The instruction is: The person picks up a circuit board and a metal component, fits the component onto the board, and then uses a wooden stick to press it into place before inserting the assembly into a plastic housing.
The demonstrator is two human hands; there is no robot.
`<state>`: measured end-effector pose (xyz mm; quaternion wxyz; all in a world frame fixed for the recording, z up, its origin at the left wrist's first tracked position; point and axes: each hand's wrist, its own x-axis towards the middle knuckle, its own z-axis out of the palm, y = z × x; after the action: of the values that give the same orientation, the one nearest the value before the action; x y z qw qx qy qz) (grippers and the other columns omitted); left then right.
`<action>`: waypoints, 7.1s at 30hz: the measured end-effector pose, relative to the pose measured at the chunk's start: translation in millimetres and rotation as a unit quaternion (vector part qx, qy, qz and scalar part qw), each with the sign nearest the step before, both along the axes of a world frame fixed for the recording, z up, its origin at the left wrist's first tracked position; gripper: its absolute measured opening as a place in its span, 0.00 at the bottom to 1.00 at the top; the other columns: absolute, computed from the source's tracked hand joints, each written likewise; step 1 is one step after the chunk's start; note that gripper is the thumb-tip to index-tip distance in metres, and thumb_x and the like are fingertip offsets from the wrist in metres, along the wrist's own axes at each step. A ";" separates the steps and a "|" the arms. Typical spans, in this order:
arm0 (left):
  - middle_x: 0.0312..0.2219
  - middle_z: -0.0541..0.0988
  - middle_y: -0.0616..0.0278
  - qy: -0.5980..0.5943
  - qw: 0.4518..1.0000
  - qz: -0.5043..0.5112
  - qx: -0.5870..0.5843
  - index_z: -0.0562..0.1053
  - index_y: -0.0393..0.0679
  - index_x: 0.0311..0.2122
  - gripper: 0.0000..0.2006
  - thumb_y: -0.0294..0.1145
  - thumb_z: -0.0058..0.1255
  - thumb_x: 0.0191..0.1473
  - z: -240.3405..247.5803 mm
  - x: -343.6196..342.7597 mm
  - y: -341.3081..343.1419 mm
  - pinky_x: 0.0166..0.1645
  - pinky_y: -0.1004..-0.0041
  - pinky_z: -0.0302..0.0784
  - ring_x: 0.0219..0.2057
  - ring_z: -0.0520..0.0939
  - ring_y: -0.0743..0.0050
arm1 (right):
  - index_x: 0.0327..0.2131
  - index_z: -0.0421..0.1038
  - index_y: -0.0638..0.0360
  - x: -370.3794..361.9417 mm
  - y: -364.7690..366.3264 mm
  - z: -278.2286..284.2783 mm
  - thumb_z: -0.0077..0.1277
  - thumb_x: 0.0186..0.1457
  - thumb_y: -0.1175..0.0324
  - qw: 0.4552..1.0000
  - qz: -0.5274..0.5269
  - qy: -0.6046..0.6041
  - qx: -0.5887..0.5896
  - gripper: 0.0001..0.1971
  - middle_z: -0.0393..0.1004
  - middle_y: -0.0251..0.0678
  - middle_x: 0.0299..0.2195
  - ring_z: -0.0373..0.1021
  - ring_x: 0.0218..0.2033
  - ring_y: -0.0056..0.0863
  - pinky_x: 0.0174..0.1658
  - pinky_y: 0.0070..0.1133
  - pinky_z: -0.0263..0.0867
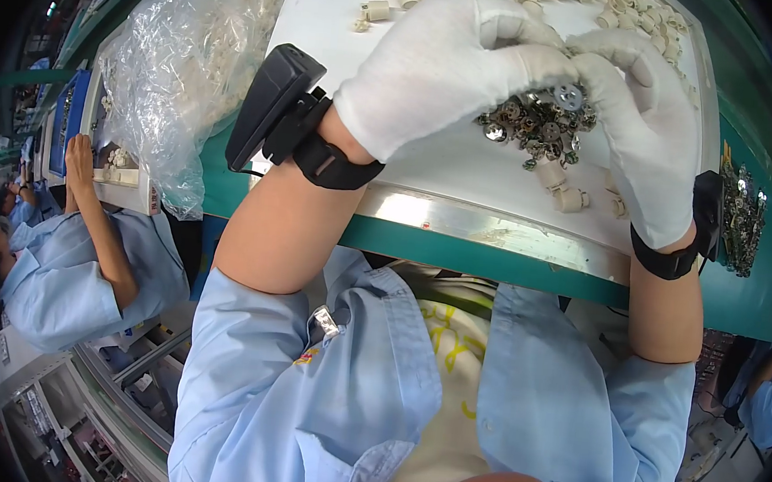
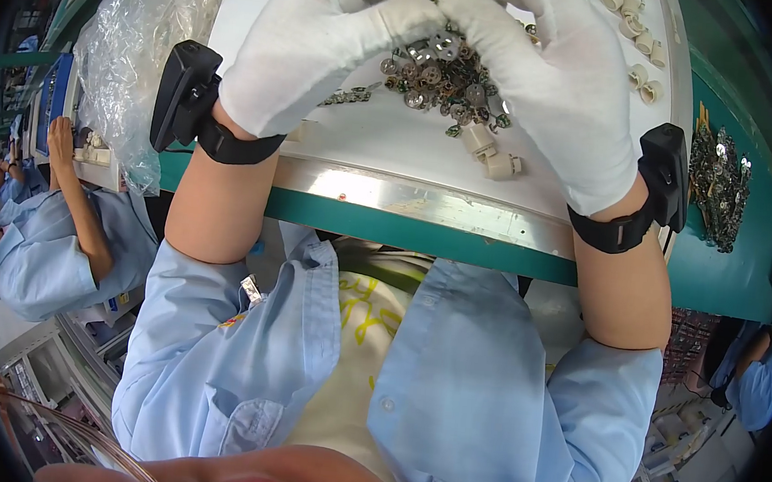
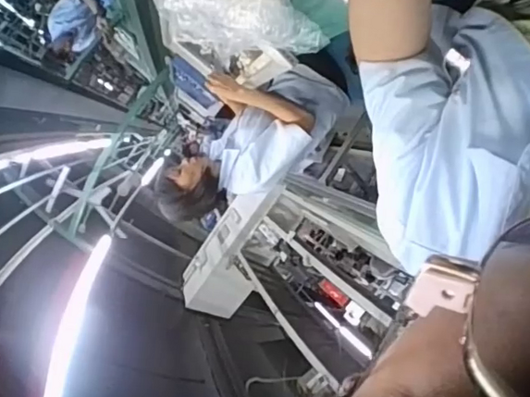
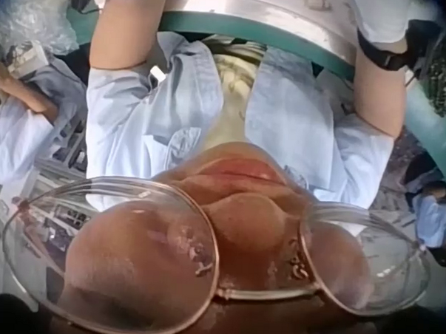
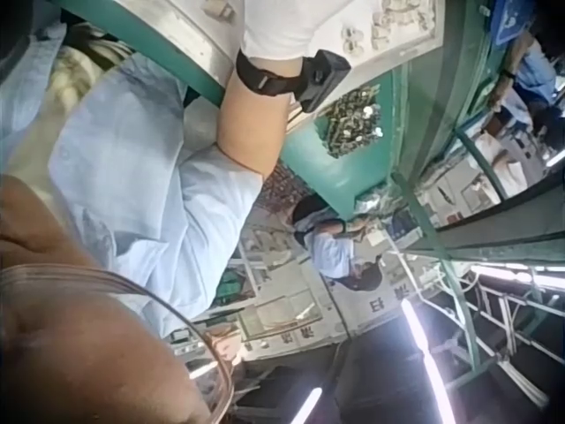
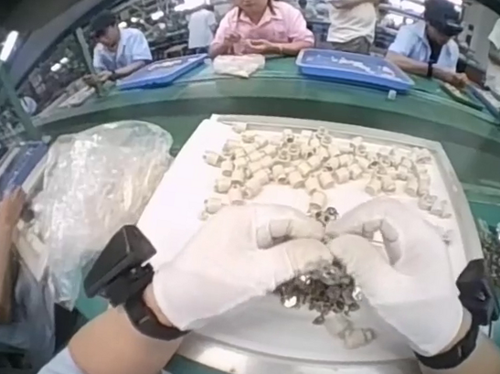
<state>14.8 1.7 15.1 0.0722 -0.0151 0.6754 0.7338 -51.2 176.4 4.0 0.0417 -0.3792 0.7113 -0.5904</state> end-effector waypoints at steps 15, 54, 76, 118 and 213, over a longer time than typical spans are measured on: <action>0.25 0.75 0.70 0.049 0.996 -0.062 0.046 0.74 0.37 0.34 0.06 0.28 0.51 0.53 -15.0 0.7 -2.0 0.32 0.84 0.66 0.27 0.71 0.87 | 0.34 0.69 0.63 -24.1 12.0 -13.4 0.49 0.55 0.65 0.976 0.182 -0.116 -0.023 0.10 0.70 0.30 0.35 0.64 0.38 0.18 0.43 0.16 0.58; 0.25 0.76 0.55 0.157 0.948 0.032 -0.275 0.74 0.37 0.36 0.12 0.35 0.49 0.51 -13.8 -10.5 -5.1 0.30 0.75 0.70 0.25 0.75 0.69 | 0.40 0.70 0.65 -19.0 1.6 -2.7 0.44 0.57 0.69 0.991 -0.007 0.062 0.119 0.11 0.71 0.31 0.37 0.66 0.39 0.18 0.45 0.16 0.59; 0.28 0.74 0.67 0.342 0.936 -0.083 -0.003 0.71 0.38 0.34 0.07 0.29 0.53 0.52 -26.4 -20.5 -15.8 0.31 0.85 0.65 0.26 0.70 0.86 | 0.40 0.69 0.66 -13.6 6.9 -0.6 0.50 0.53 0.73 0.992 0.030 -0.112 0.054 0.11 0.71 0.32 0.37 0.65 0.39 0.17 0.45 0.17 0.60; 0.23 0.74 0.69 -0.008 0.998 0.006 0.055 0.73 0.39 0.30 0.06 0.29 0.55 0.50 -9.5 -2.2 -2.5 0.28 0.86 0.64 0.24 0.70 0.87 | 0.33 0.70 0.66 -16.9 8.4 0.7 0.54 0.49 0.72 0.991 0.124 -0.029 0.049 0.09 0.70 0.33 0.35 0.65 0.39 0.22 0.43 0.19 0.60; 0.30 0.76 0.60 0.214 0.969 0.107 -0.066 0.73 0.35 0.36 0.11 0.30 0.55 0.48 -0.4 -3.8 -3.4 0.38 0.78 0.70 0.32 0.76 0.77 | 0.38 0.69 0.65 2.1 -0.2 18.0 0.48 0.52 0.74 0.993 0.034 -0.103 0.050 0.09 0.71 0.33 0.32 0.65 0.33 0.15 0.38 0.14 0.63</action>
<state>11.1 -1.7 14.7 -0.1542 0.0652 0.7168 0.6769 -49.1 176.2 21.9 0.1541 -0.3378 0.7181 -0.5886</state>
